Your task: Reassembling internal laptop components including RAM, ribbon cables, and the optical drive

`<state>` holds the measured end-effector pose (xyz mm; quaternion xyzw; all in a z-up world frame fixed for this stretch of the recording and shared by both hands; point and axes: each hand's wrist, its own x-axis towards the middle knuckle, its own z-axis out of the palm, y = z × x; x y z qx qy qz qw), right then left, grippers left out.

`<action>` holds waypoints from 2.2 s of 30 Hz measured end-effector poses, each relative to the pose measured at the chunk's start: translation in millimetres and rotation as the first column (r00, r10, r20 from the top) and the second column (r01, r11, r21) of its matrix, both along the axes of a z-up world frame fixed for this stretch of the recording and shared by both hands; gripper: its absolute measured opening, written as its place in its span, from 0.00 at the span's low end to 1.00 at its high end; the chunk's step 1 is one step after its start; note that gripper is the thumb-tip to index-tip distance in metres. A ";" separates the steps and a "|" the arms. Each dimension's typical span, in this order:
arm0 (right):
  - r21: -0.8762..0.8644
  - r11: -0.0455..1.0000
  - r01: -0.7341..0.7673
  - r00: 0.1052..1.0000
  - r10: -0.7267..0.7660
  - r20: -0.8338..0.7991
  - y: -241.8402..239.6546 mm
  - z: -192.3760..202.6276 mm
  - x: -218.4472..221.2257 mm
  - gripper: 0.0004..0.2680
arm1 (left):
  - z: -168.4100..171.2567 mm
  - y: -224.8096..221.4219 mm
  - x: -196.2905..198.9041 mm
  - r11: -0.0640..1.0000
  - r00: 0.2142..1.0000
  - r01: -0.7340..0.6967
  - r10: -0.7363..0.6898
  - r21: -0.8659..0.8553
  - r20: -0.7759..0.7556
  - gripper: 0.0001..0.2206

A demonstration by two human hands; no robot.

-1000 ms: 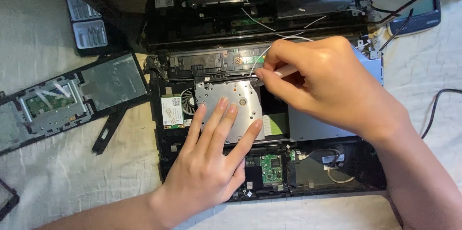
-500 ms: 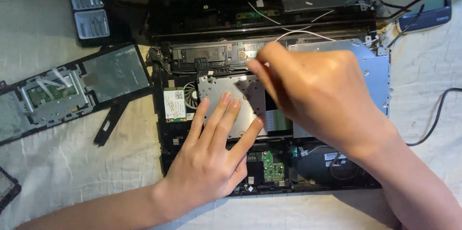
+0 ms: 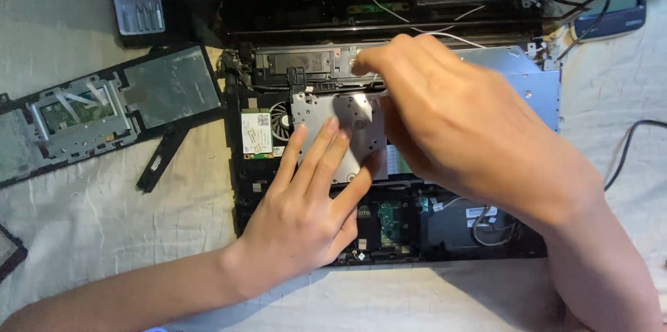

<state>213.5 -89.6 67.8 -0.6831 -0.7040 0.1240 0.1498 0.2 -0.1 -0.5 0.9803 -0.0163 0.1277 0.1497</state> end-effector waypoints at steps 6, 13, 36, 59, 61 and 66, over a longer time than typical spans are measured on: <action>0.129 0.982 0.135 0.964 -0.161 0.212 -2.4 -13.6 -10.2 0.06 | 1.5 0.2 1.4 1.000 1.000 0.010 -0.010 0.006 -0.018 0.26; 0.192 0.947 0.258 0.899 -0.308 0.311 -5.5 -12.7 -33.2 0.08 | -0.4 0.0 -0.2 0.999 1.000 0.025 -0.025 -0.039 0.009 0.17; 0.247 0.950 0.191 0.935 -0.253 0.248 -3.0 -25.7 -25.1 0.08 | -6.2 0.5 -2.0 0.999 1.000 0.006 -0.006 -0.046 -0.002 0.21; 0.109 0.994 0.014 1.000 -0.017 0.024 -5.4 -8.2 0.5 0.11 | -0.6 2.1 -0.9 1.000 1.000 0.028 -0.028 -0.005 0.005 0.27; 0.021 1.000 0.024 0.994 -0.021 -0.103 -4.6 0.0 -0.4 0.15 | -1.4 2.0 -1.4 0.999 0.999 0.035 -0.035 -0.007 0.003 0.27; 0.065 0.995 0.070 0.996 -0.073 0.045 -5.5 -9.7 -2.0 0.05 | -1.1 2.1 -2.5 0.999 0.999 0.033 -0.033 -0.009 -0.008 0.29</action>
